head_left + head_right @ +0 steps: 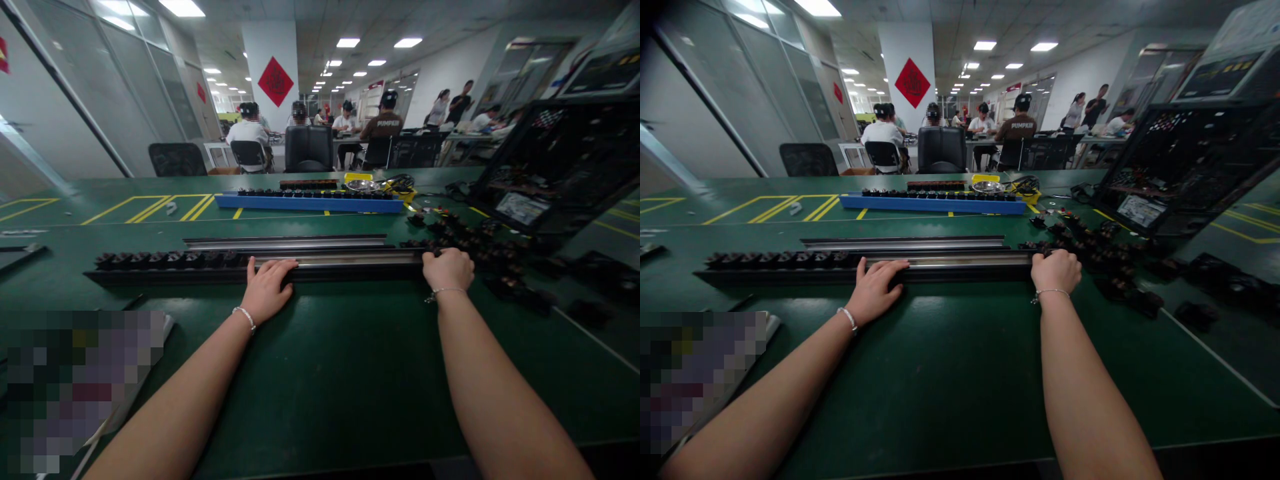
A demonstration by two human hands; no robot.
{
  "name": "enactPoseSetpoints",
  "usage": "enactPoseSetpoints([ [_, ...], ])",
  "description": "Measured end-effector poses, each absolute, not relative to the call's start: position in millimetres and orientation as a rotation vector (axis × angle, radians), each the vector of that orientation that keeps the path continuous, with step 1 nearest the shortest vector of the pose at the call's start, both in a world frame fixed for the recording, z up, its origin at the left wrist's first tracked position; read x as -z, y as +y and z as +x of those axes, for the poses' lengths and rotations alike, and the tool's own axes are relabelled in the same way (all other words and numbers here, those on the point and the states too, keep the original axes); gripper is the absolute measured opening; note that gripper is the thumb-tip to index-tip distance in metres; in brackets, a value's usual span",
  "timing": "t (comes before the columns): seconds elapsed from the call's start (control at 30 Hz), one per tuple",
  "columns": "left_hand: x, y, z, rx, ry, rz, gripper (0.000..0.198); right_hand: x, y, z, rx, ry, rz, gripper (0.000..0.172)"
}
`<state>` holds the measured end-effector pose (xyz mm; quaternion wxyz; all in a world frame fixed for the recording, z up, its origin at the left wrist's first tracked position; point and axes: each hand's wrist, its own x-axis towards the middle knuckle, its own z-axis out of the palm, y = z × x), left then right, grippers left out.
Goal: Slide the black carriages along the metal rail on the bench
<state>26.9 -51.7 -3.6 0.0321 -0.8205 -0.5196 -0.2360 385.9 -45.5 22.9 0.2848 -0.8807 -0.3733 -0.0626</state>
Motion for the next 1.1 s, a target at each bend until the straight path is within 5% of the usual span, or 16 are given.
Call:
enactPoseSetpoints([
  [1.1, 3.8, -51.2, 26.5, 0.715, -1.600, -2.524, 0.044, -13.7, -44.0, 405.4, 0.209, -0.887, -2.303, 0.042],
])
